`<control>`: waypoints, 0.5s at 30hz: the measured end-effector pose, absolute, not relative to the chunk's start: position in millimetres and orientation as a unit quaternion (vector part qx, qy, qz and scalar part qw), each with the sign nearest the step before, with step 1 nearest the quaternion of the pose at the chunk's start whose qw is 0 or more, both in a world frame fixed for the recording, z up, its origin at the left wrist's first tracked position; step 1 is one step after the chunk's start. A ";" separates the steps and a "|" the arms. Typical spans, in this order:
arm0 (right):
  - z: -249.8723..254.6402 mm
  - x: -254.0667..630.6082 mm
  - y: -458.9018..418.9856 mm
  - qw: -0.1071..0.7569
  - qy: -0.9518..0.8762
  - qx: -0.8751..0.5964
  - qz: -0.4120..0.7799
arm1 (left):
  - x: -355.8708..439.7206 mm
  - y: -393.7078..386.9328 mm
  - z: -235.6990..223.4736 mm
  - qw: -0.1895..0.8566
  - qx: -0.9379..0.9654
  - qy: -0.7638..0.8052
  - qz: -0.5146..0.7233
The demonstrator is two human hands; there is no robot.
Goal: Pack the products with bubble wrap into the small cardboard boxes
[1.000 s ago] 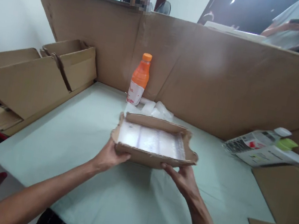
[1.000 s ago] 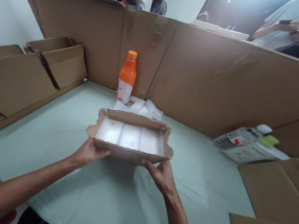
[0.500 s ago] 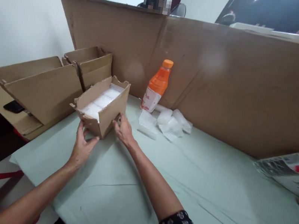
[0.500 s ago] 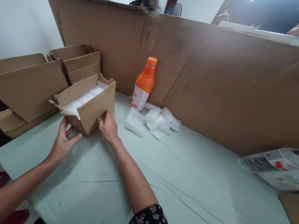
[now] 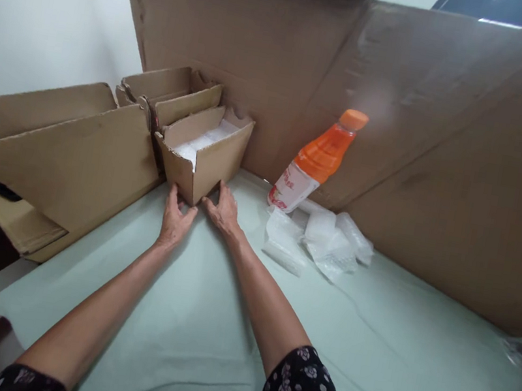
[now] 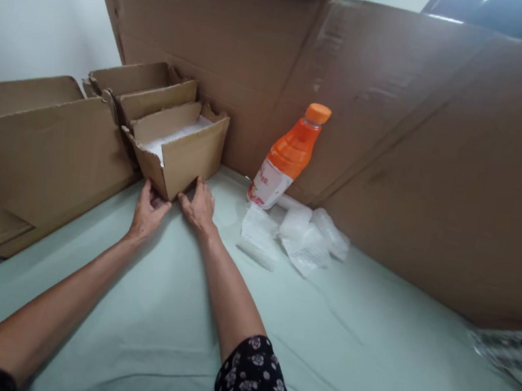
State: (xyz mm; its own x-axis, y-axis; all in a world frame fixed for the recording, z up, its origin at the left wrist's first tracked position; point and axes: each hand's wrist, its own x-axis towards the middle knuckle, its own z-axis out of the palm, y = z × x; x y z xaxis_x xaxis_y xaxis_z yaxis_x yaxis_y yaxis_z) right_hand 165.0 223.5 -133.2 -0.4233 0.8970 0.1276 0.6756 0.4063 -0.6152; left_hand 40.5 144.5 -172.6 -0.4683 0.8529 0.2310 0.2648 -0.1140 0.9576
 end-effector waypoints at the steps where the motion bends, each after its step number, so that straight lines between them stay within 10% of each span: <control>1: -134.1 163.7 225.3 0.220 -0.809 -0.490 0.238 | 39.2 145.0 -176.9 0.243 0.449 0.616 0.600; 15: -137.3 198.3 125.4 0.146 -0.896 -0.403 0.113 | 23.1 142.8 -178.5 0.231 0.440 0.649 0.576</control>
State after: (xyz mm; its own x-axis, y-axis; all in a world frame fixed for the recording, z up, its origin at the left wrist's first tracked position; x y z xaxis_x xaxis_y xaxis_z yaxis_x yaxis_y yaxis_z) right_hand 198.3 125.4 -137.3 -0.6323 0.7558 0.1700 0.6900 0.6492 -0.3199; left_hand 23.1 142.8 -178.5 -0.5056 0.8376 0.2068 0.3051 -0.0507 0.9510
